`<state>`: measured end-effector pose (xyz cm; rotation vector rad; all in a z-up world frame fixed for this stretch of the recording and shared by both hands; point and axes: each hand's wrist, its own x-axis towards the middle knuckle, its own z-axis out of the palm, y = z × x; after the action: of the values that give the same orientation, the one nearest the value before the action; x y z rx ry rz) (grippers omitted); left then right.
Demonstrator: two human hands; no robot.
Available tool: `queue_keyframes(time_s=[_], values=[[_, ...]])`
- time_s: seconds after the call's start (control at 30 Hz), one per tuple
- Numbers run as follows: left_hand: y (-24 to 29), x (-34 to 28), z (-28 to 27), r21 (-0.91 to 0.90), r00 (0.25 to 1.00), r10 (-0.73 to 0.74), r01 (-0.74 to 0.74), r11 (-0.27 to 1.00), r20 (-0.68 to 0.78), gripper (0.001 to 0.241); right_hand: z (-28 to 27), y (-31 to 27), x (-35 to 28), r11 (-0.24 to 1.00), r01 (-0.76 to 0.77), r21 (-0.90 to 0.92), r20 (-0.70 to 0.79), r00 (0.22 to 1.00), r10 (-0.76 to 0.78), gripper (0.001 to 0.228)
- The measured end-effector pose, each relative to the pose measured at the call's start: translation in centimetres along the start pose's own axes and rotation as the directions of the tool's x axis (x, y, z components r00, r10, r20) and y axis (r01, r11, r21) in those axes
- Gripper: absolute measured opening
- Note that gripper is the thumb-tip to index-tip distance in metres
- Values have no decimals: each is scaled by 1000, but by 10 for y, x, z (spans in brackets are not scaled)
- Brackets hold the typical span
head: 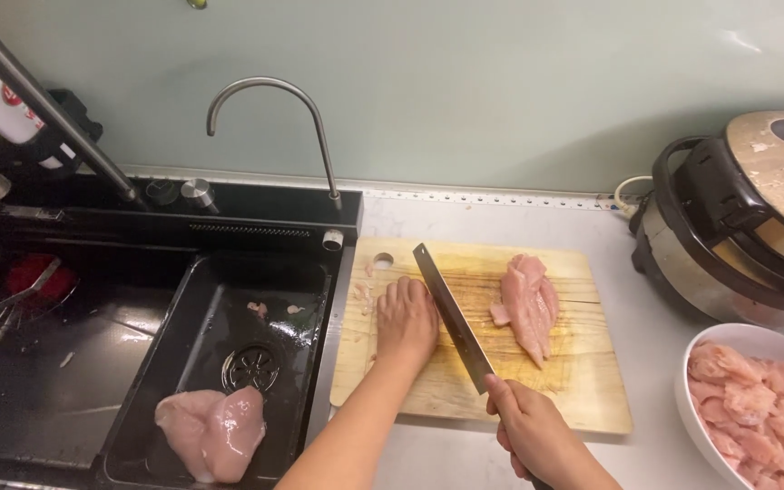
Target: Cutting raw chicken breast into smaller pieces on a wooden cutting board using a large knife.
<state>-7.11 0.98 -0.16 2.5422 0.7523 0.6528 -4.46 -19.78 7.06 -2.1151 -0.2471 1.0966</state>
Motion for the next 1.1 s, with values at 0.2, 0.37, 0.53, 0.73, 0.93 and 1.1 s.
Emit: queue_keyframes(time_s=[0.2,0.37,0.53,0.73,0.93,1.1], values=[[-9,2,15,37,999,35,-33,999,-32,15,14,-13,14,992,100,-79,-54,993,-104,57],[-9,1,17,69,997,71,-68,995,-41,22,23,-43,64,976,203,-78,-25,978,-205,56],[-10,10,5,48,996,14,-10,999,-82,21,6,-28,56,981,187,-51,-35,981,-189,56],[-23,5,-9,-115,986,-148,156,981,75,18,-20,6,38,984,117,134,-104,989,-104,52],[-19,-1,-9,-6,999,-31,31,999,12,15,6,-4,10,991,69,114,9,997,-70,56],[-14,0,-12,77,997,-37,32,996,68,17,15,0,9,998,16,55,41,999,-19,56]])
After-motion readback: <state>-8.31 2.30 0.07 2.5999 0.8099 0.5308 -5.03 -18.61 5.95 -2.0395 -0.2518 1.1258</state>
